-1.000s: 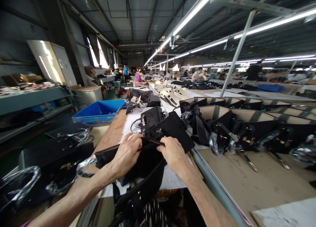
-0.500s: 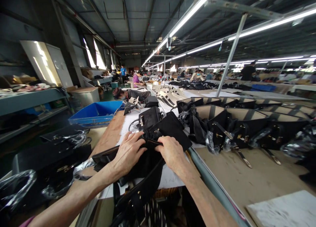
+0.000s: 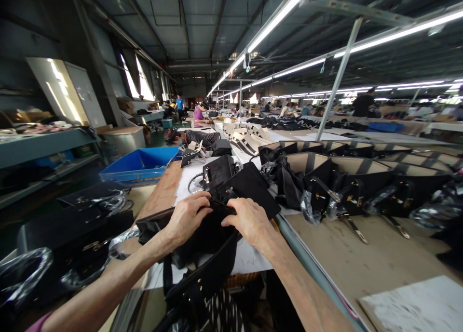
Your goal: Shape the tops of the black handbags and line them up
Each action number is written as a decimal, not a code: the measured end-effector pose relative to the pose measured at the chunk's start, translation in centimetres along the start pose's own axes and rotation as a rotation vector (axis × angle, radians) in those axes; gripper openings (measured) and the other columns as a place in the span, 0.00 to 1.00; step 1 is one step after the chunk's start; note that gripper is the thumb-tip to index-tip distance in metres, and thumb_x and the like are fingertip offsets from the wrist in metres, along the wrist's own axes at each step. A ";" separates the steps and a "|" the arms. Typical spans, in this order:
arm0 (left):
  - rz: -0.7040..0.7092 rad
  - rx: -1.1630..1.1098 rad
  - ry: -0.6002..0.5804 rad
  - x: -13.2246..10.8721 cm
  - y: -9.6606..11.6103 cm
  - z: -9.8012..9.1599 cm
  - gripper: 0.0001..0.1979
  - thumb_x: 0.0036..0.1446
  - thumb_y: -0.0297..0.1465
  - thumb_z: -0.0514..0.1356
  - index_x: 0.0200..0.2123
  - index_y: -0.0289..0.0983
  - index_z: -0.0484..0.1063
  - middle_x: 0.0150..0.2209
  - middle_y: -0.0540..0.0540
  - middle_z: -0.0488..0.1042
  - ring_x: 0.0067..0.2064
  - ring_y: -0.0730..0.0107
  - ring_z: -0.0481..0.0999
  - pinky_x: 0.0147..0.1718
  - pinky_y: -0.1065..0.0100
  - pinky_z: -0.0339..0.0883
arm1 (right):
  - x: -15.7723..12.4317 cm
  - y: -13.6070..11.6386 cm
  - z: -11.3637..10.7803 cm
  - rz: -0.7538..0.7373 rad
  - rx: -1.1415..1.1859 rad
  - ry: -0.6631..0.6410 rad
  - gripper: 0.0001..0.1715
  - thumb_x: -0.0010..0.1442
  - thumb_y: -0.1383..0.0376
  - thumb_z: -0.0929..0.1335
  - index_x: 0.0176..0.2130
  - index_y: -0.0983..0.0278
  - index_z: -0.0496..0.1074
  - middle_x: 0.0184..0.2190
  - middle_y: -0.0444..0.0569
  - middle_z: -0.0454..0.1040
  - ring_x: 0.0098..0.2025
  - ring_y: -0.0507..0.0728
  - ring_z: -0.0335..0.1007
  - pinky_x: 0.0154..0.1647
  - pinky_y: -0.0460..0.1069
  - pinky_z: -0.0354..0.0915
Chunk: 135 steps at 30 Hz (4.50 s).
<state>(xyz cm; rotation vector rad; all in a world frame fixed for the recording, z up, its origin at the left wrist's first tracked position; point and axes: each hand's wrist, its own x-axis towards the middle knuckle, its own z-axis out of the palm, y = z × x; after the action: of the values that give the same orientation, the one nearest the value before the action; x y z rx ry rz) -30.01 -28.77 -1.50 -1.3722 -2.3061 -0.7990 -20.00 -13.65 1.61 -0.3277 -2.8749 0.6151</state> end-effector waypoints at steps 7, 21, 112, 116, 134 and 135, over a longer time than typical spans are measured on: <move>-0.072 -0.015 0.003 0.6 -0.2 0.4 0.02 0.49 0.27 0.57 0.26 0.38 0.66 0.30 0.52 0.71 0.33 0.72 0.70 0.32 0.72 0.61 | 0.4 0.4 0.7 0.017 -0.042 0.089 0.07 0.52 0.61 0.65 0.32 0.55 0.73 0.27 0.42 0.71 0.32 0.52 0.64 0.29 0.44 0.50; -0.166 0.002 -0.074 1.3 -0.6 0.7 0.04 0.45 0.26 0.58 0.21 0.36 0.65 0.27 0.53 0.69 0.31 0.73 0.68 0.29 0.72 0.57 | 1.1 -0.1 0.5 -0.009 0.075 0.021 0.06 0.50 0.64 0.65 0.30 0.59 0.73 0.24 0.42 0.71 0.30 0.52 0.64 0.26 0.44 0.50; -0.443 -0.593 -0.149 -5.3 -10.6 -6.9 0.14 0.49 0.31 0.55 0.39 0.36 0.73 0.38 0.47 0.75 0.42 0.66 0.71 0.46 0.66 0.62 | 5.5 -0.9 1.1 -0.177 0.400 -0.430 0.15 0.50 0.57 0.64 0.30 0.66 0.73 0.25 0.44 0.71 0.32 0.56 0.65 0.35 0.48 0.58; -0.302 -0.240 -0.102 -4.4 -7.9 -7.1 0.21 0.45 0.20 0.48 0.39 0.39 0.72 0.42 0.49 0.73 0.47 0.68 0.67 0.50 0.68 0.56 | 5.4 -0.8 1.3 -0.213 0.373 -0.414 0.13 0.50 0.61 0.64 0.29 0.67 0.73 0.24 0.43 0.70 0.31 0.54 0.64 0.35 0.47 0.57; -0.254 -0.369 -0.154 -2.9 -7.2 -7.0 0.13 0.49 0.29 0.52 0.35 0.36 0.74 0.32 0.50 0.75 0.34 0.71 0.71 0.36 0.73 0.62 | 5.1 -0.5 1.2 -0.190 0.435 -0.439 0.14 0.50 0.59 0.65 0.29 0.66 0.74 0.25 0.44 0.72 0.30 0.54 0.65 0.32 0.46 0.58; -0.271 -0.401 -0.171 -2.7 -7.4 -6.8 0.12 0.50 0.32 0.53 0.33 0.36 0.75 0.32 0.49 0.75 0.34 0.71 0.71 0.35 0.73 0.62 | 5.1 -0.4 1.2 -0.186 0.438 -0.439 0.14 0.50 0.59 0.65 0.29 0.66 0.74 0.25 0.44 0.72 0.29 0.54 0.64 0.32 0.46 0.58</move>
<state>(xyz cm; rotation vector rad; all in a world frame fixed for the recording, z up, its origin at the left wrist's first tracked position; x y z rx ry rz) -35.20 -37.62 0.16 -1.3380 -2.6028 -1.3352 -25.23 -13.23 1.38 0.1600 -2.9888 1.3907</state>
